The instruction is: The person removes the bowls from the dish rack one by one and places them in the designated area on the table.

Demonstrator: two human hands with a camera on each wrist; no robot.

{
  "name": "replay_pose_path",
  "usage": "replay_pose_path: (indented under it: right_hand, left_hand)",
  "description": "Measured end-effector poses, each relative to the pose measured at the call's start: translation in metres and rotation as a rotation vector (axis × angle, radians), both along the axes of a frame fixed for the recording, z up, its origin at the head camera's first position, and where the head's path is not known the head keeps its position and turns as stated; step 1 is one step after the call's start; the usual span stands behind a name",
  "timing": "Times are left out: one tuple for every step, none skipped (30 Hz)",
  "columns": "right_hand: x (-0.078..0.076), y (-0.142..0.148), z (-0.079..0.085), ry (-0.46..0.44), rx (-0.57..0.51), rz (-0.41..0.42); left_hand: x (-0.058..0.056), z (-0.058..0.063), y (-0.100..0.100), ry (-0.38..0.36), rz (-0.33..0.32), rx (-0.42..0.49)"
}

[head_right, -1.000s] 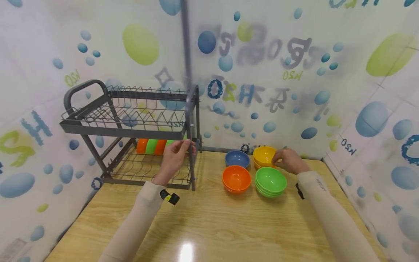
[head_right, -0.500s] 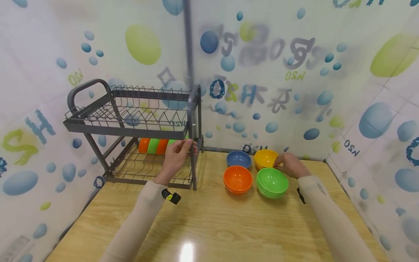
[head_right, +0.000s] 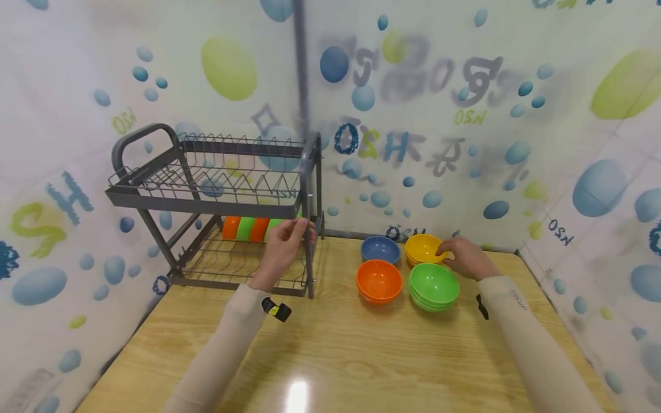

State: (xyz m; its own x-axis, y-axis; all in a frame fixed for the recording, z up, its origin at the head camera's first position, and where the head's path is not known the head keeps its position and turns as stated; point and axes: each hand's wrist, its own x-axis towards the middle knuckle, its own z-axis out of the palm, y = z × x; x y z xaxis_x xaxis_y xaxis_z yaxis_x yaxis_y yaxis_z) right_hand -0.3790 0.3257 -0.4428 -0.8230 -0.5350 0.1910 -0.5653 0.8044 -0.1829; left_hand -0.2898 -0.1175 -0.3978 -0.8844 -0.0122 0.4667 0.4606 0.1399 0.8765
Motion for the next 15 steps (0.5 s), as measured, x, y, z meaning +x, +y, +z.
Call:
replay_pose_path:
  right_hand:
    - [0.003,0.001,0.003,0.013,-0.008,-0.013]
    - [0.006,0.001,0.005,0.032,-0.021,-0.027]
    - [0.009,0.001,0.008,0.046,-0.037,-0.038]
    - [0.013,0.0,0.011,0.06,-0.054,-0.05]
    - [0.017,-0.003,0.014,0.073,-0.077,-0.059]
    - [0.022,-0.006,0.017,0.076,-0.099,-0.069]
    - [0.027,-0.01,0.019,0.083,-0.122,-0.073]
    - [0.031,-0.015,0.02,0.089,-0.141,-0.076]
    - [0.035,-0.02,0.021,0.093,-0.156,-0.079]
    - [0.038,-0.025,0.022,0.093,-0.169,-0.082]
    - [0.042,-0.031,0.024,0.089,-0.183,-0.085]
    - [0.045,-0.037,0.024,0.086,-0.191,-0.087]
    - [0.048,-0.043,0.025,0.087,-0.2,-0.089]
    - [0.05,-0.048,0.027,0.083,-0.21,-0.092]
    - [0.053,-0.054,0.028,0.075,-0.221,-0.099]
  left_hand:
    - [0.0,0.0,0.002,0.006,0.0,-0.001]
    - [-0.001,0.0,0.003,0.011,-0.001,0.0]
    - [-0.001,0.0,0.005,0.016,-0.003,0.003]
    - [-0.001,0.0,0.006,0.019,-0.004,0.006]
    - [-0.002,-0.001,0.007,0.022,-0.006,0.01]
    - [-0.002,-0.001,0.007,0.028,-0.009,0.014]
    - [-0.003,-0.002,0.007,0.031,-0.009,0.016]
    - [-0.003,-0.003,0.007,0.034,-0.013,0.023]
    - [-0.003,-0.004,0.007,0.037,-0.012,0.027]
    - [-0.003,-0.005,0.006,0.039,-0.011,0.033]
    - [-0.004,-0.006,0.005,0.043,-0.01,0.037]
    - [-0.004,-0.006,0.005,0.047,-0.005,0.037]
    - [-0.004,-0.007,0.004,0.047,-0.002,0.039]
    - [-0.004,-0.007,0.004,0.044,0.0,0.043]
    - [-0.004,-0.007,0.003,0.042,0.003,0.045]
